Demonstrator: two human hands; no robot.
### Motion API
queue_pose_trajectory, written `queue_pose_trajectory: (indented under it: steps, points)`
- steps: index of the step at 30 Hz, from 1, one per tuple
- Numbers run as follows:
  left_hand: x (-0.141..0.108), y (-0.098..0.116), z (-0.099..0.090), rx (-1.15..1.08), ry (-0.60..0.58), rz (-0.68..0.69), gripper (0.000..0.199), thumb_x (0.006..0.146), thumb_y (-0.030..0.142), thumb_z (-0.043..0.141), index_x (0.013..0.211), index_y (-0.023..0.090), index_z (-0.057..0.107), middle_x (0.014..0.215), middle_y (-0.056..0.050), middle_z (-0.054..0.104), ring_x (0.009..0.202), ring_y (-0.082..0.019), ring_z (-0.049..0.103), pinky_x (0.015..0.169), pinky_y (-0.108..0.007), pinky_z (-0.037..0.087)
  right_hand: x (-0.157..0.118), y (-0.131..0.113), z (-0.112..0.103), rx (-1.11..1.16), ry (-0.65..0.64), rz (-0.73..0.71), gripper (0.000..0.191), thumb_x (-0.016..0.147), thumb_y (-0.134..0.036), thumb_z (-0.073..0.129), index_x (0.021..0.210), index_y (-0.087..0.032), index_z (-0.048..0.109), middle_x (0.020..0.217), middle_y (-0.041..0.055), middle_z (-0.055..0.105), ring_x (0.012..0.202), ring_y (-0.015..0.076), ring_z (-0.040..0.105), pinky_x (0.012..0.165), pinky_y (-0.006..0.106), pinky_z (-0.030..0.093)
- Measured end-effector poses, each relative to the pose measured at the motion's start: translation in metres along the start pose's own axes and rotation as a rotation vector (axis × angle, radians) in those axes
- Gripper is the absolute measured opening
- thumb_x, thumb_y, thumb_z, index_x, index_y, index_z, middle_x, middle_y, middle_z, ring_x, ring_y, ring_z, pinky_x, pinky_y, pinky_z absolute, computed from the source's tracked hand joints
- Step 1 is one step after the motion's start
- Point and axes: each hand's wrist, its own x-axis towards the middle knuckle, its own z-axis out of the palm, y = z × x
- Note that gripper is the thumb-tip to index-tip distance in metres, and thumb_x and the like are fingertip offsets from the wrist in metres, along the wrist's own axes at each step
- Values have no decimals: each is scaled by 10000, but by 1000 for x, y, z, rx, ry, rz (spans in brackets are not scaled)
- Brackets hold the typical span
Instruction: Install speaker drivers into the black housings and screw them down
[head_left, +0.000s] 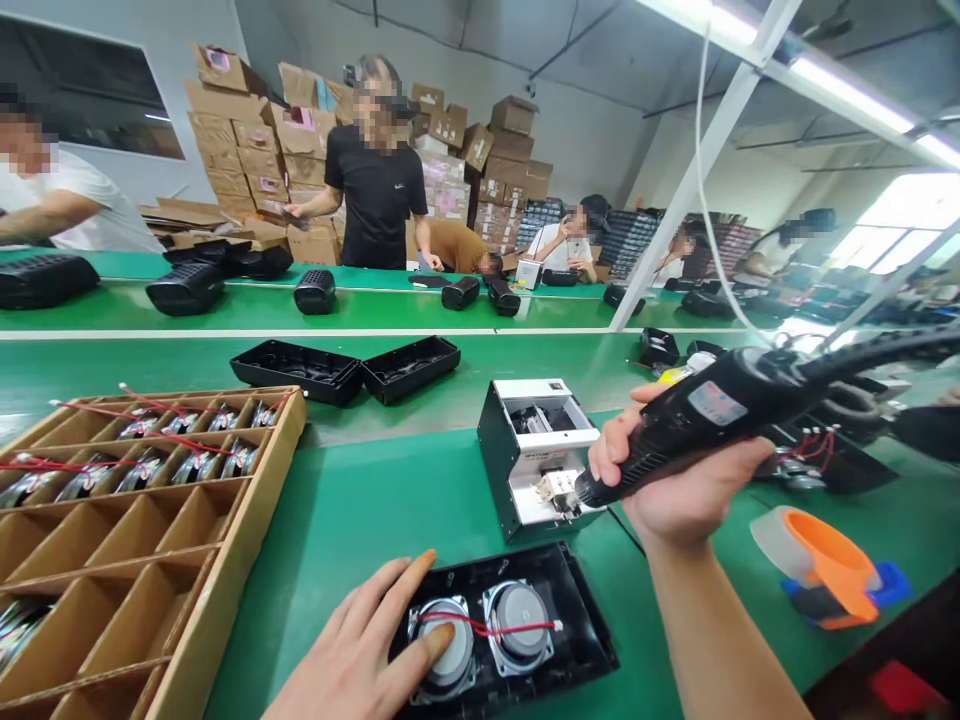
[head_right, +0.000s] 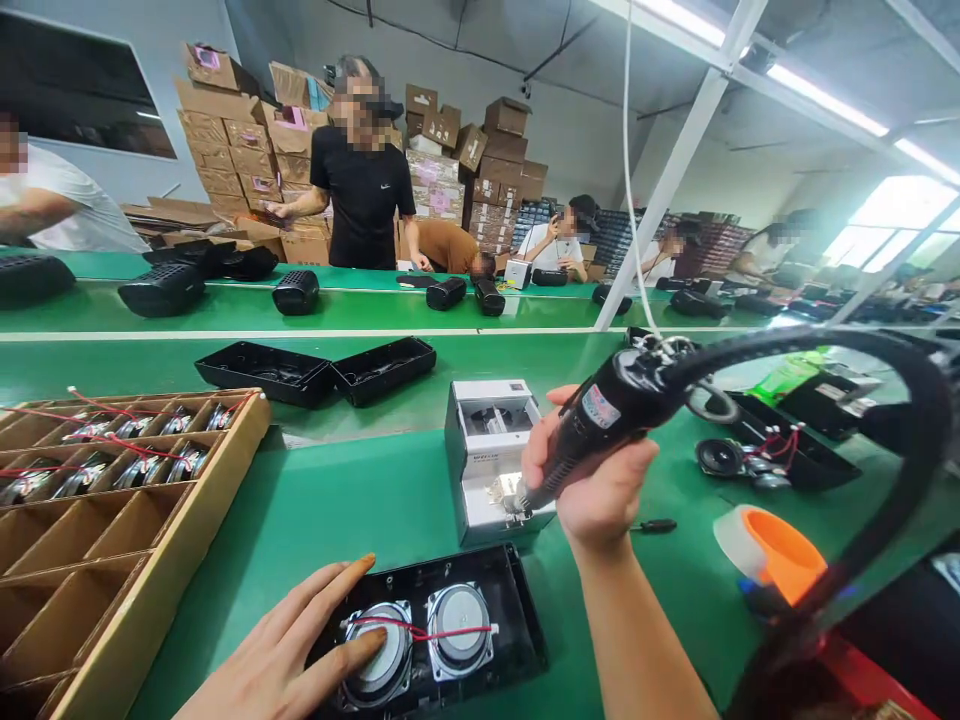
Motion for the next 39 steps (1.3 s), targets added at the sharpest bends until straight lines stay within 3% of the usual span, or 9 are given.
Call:
queue_pose_trajectory:
  steps: [4, 9, 12, 16, 18, 21, 26, 31, 39]
  points:
    - [1, -2, -7, 13, -6, -21, 691, 872, 82, 709, 1487, 354, 551, 1707, -66, 360, 1488, -346, 466, 1123, -425, 541, -6, 3, -1, 1, 9, 13, 756, 772, -952, 480, 970, -243, 652, 530, -47, 525, 335, 143, 411, 331, 266, 350]
    - [-2, 2, -15, 100, -35, -17, 682, 820, -9, 621, 1400, 350, 623, 1675, -59, 421, 1479, -368, 464, 1098, -476, 542, -7, -10, -2, 8, 18, 56, 741, 744, -935, 548, 990, -251, 694, 500, -39, 535, 323, 154, 417, 308, 270, 346]
    - [-8, 2, -10, 108, -82, -10, 699, 809, 78, 745, 1436, 351, 604, 1687, -114, 391, 1483, -404, 450, 1077, -516, 551, -8, -24, 3, 48, -3, 80, 693, 698, -918, 620, 991, -301, 742, 473, -32, 530, 304, 159, 406, 291, 275, 309]
    - [-10, 5, -11, -14, -175, -61, 948, 629, 405, 974, 1486, 342, 574, 1734, -173, 255, 1478, -509, 421, 1058, -639, 540, -12, -47, 30, 77, 35, 140, 465, 721, -778, 687, 946, -382, 781, 468, -26, 486, 326, 121, 405, 336, 350, 218]
    - [-6, 10, -24, -82, -258, -123, 977, 614, 356, 975, 1501, 349, 565, 1737, -191, 225, 1499, -544, 370, 1058, -695, 511, -16, -55, 50, 86, 38, 163, 333, 733, -662, 691, 904, -390, 780, 461, -41, 475, 328, 95, 396, 351, 366, 181]
    - [1, 18, -55, -181, -405, -218, 966, 647, 237, 947, 1521, 356, 553, 1723, -218, 243, 1510, -573, 303, 1062, -733, 482, -23, -58, 75, 165, -52, 195, 348, 730, -652, 707, 910, -364, 783, 448, -49, 485, 311, 99, 380, 332, 335, 201]
    - [4, 21, -90, -305, -512, -290, 970, 747, 190, 909, 1593, 350, 461, 1745, -199, 142, 1558, -525, 167, 1154, -708, 411, -39, -45, 97, 284, -254, 273, 516, 796, -810, 648, 1004, -357, 784, 478, -36, 501, 317, 126, 417, 299, 320, 323]
    - [5, 16, -85, -403, -604, -324, 983, 740, 272, 936, 1598, 331, 459, 1754, -184, 11, 1573, -529, 68, 1226, -698, 300, -54, -21, 116, 315, -380, 277, 515, 892, -783, 588, 1089, -343, 768, 545, -45, 586, 325, 143, 446, 302, 291, 386]
    - [8, 14, -84, -340, -622, -250, 913, 826, 332, 886, 1616, 301, 429, 1754, -224, 7, 1582, -489, 199, 1234, -584, 357, -62, 15, 121, 286, -460, 275, 700, 803, -913, 525, 1059, -302, 753, 503, -42, 574, 285, 162, 415, 234, 285, 327]
